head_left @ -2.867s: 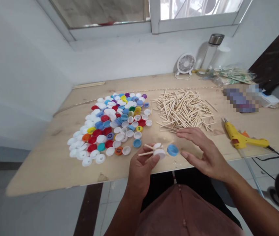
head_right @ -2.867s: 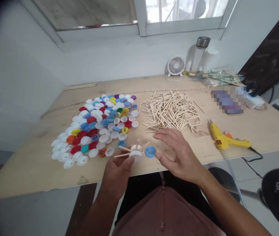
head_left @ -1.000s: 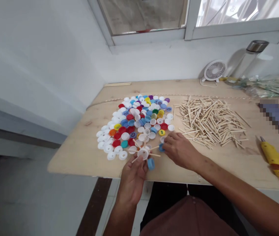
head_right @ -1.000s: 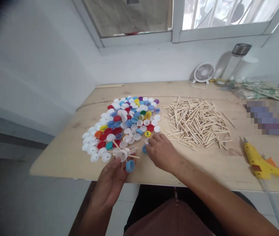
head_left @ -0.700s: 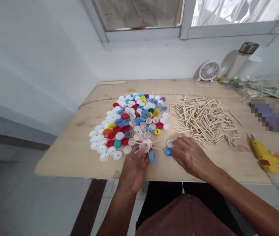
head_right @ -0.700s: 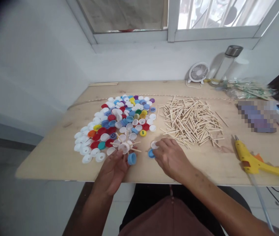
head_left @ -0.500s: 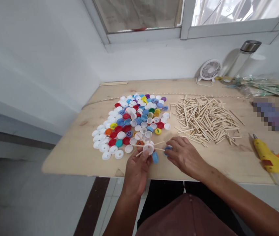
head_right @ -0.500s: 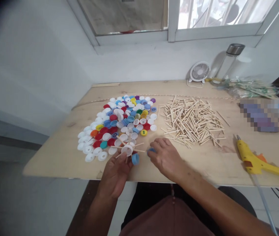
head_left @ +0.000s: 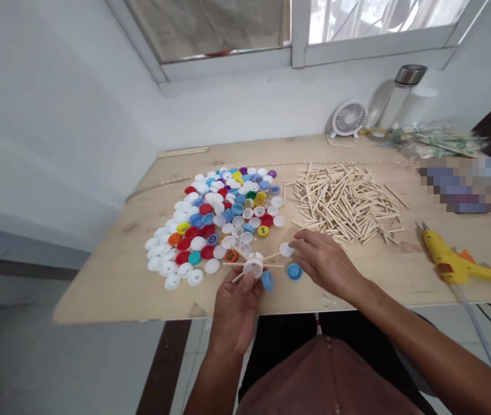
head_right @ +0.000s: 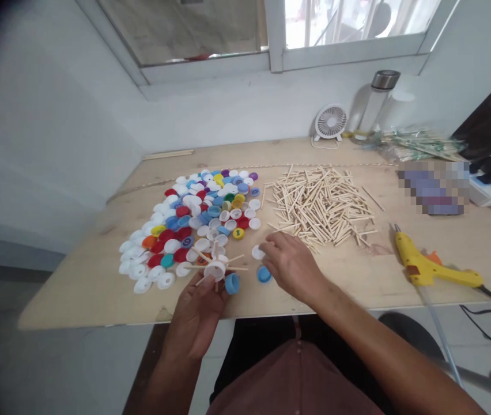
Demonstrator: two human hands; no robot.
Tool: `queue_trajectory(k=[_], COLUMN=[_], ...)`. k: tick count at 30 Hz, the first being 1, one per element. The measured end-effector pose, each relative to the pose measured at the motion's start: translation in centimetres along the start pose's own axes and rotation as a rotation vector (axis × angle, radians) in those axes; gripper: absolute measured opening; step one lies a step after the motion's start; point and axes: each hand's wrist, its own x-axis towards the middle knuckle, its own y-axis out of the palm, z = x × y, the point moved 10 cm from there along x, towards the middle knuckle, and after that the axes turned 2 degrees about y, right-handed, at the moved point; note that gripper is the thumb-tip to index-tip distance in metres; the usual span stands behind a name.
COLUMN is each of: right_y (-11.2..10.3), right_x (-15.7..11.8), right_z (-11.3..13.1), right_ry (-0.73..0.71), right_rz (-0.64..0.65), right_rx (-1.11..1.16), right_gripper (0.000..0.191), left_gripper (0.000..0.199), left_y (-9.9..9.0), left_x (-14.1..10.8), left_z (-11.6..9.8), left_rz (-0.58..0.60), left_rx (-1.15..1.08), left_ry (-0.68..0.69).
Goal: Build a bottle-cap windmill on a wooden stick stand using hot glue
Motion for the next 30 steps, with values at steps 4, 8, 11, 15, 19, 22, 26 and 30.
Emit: queue_trajectory(k=[4, 8, 11, 15, 19, 22, 26, 30], right_y=[1.5, 1.3, 0.2, -1.2, -1.2, -1.3, -1.2, -0.9], right_x=[3.0, 2.9, 0.2, -4.7, -7.7, -8.0, -6.9, -5.2], right_z=[0.5, 0.4, -1.0, -3.1, -3.9, -4.0, -2.9, -1.9], right_ry=[0.073, 0.077, 0.095, 0.142, 0.181, 0.189, 0.123, 0.067], right_rz=[0.126, 0.144, 0.127, 0.064, 0.038, 0.002, -0.03, -0.051], right_rx=[-0.099, -0.089, -0.029, 0.14, 0.124, 0.088, 0.067, 0.04], right_gripper=[0.016, 0.011, 0.016, 0.019, 0.019, 0.021, 0.019, 0.019], left_gripper=[0.03, 0.033, 0.037, 0.041, 0.037, 0.031, 0.027, 0.032], left_y=[-0.1, 0.0, 0.5, 2.4, 5.0, 5.2, 4.3, 4.3], left_x=[-0.2, -0.2, -0.5, -1.8, -3.2, -1.9, 0.4, 0.2], left_z=[0.2, 0.5, 0.8, 2.7, 5.7, 5.4, 2.6, 2.5], left_rz=[-0.016, -0.011, 0.01, 0.114, 0.286, 0.273, 0.185, 0.154], left_rx=[0.037, 0.077, 0.09, 0.072, 0.039, 0.037, 0.056, 0.094], left_ry=[0.017, 0.006, -0.013, -0.145, -0.341, -0.302, -0.107, -0.097])
